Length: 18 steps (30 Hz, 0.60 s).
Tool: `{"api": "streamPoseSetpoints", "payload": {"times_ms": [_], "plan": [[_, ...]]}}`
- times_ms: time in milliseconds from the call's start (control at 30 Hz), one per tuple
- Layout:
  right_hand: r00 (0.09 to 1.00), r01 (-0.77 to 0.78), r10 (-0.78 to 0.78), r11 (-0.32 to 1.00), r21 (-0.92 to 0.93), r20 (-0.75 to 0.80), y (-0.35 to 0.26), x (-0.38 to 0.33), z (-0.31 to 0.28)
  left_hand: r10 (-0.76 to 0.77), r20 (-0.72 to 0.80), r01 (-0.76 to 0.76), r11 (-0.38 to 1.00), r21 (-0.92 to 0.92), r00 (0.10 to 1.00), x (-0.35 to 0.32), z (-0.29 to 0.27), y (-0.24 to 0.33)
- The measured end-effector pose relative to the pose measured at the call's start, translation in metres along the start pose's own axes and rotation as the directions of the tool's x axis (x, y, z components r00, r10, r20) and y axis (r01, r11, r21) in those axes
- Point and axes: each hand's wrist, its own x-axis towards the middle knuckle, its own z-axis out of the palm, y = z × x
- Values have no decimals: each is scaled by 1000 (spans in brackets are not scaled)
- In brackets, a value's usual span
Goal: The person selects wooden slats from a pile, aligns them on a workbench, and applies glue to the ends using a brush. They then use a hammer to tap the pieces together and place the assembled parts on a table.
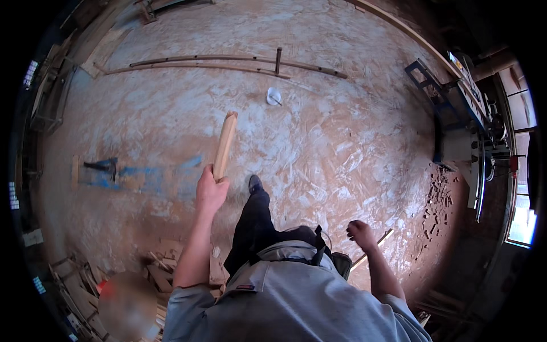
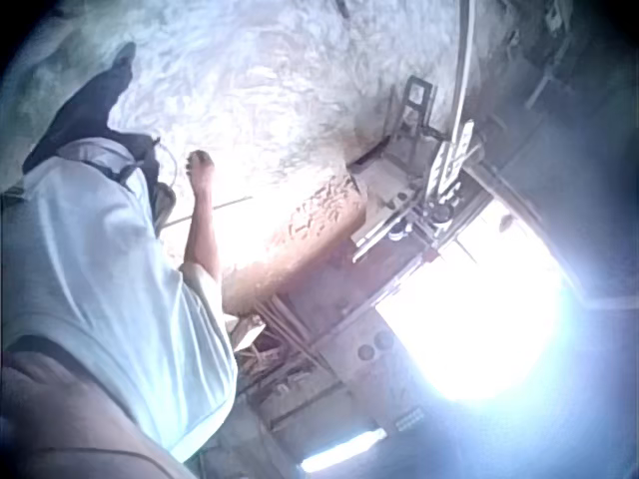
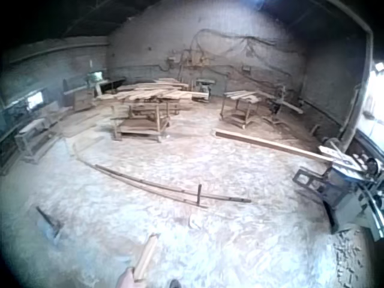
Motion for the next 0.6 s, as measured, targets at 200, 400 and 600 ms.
{"api": "streamPoseSetpoints", "payload": {"times_ms": [200, 400, 600], "plan": [[1000, 10, -8, 978, -209, 11, -136, 86, 36, -89, 225, 74, 995, 73, 970, 133, -17, 51], [958, 250, -167, 888, -385, 234, -258, 209, 76, -50, 364, -63, 954, 292, 930, 249, 0, 91], [869, 396, -138, 770, -500, 476, -313, 339, 131, -166, 559, -190, 831, 522, 812, 332, 31, 75]]}}
